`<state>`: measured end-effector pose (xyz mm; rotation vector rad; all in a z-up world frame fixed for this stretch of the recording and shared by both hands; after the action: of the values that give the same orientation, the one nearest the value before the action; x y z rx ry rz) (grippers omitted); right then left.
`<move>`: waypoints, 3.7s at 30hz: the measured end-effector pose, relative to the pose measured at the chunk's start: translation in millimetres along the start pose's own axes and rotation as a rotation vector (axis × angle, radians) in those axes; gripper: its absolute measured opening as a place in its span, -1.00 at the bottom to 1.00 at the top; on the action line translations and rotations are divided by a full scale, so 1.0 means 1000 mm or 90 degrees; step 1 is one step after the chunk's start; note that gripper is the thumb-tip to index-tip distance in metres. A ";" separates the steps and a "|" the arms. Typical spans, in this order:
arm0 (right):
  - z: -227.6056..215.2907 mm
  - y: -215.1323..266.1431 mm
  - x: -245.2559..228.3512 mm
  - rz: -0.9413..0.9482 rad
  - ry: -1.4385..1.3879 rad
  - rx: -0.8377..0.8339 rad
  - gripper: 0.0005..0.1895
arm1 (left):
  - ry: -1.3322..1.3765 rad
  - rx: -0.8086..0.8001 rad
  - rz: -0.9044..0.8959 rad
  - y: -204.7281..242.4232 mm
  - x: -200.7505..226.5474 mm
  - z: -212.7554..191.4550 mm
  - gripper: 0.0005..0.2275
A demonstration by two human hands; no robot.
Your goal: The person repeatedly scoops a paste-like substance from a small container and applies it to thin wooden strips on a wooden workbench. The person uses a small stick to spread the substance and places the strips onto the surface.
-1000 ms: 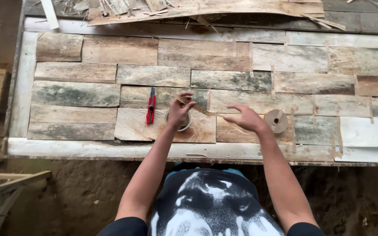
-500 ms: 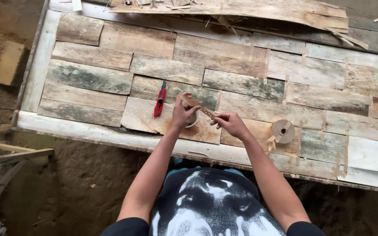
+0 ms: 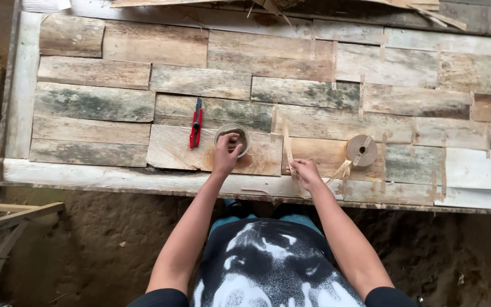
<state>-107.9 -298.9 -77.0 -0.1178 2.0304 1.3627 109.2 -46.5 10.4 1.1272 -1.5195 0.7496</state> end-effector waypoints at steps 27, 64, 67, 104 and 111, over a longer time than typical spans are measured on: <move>0.014 0.012 0.042 0.017 -0.087 0.008 -0.52 | 0.129 -0.072 -0.084 0.029 -0.008 -0.028 -0.79; -0.001 0.011 0.073 0.022 -0.052 0.098 -0.55 | 0.172 -0.071 -0.062 0.039 -0.025 -0.027 -0.78; 0.001 0.024 0.065 0.030 -0.069 0.100 -0.53 | 0.167 -0.074 -0.057 0.040 -0.024 -0.027 -0.78; 0.049 0.105 -0.103 -0.367 0.213 -0.116 -0.63 | -0.229 -0.514 0.151 0.048 0.055 0.130 -0.44; 0.054 0.099 -0.110 -0.378 0.351 -0.123 -0.71 | -0.235 -0.517 0.087 0.047 0.063 0.123 -0.46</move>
<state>-39.7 -240.0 51.9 -1.1945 2.0219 1.2048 20.1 -156.4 44.7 0.5545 -1.9618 -0.0393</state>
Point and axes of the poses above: each hand's wrist, its own y-axis away from the middle knuckle, its own z-axis out of the palm, x = y × z, the point moved 10 cm from there along -y, towards the middle knuckle, and after that the axes turned 10 degrees about y, right-handed, at the moved point
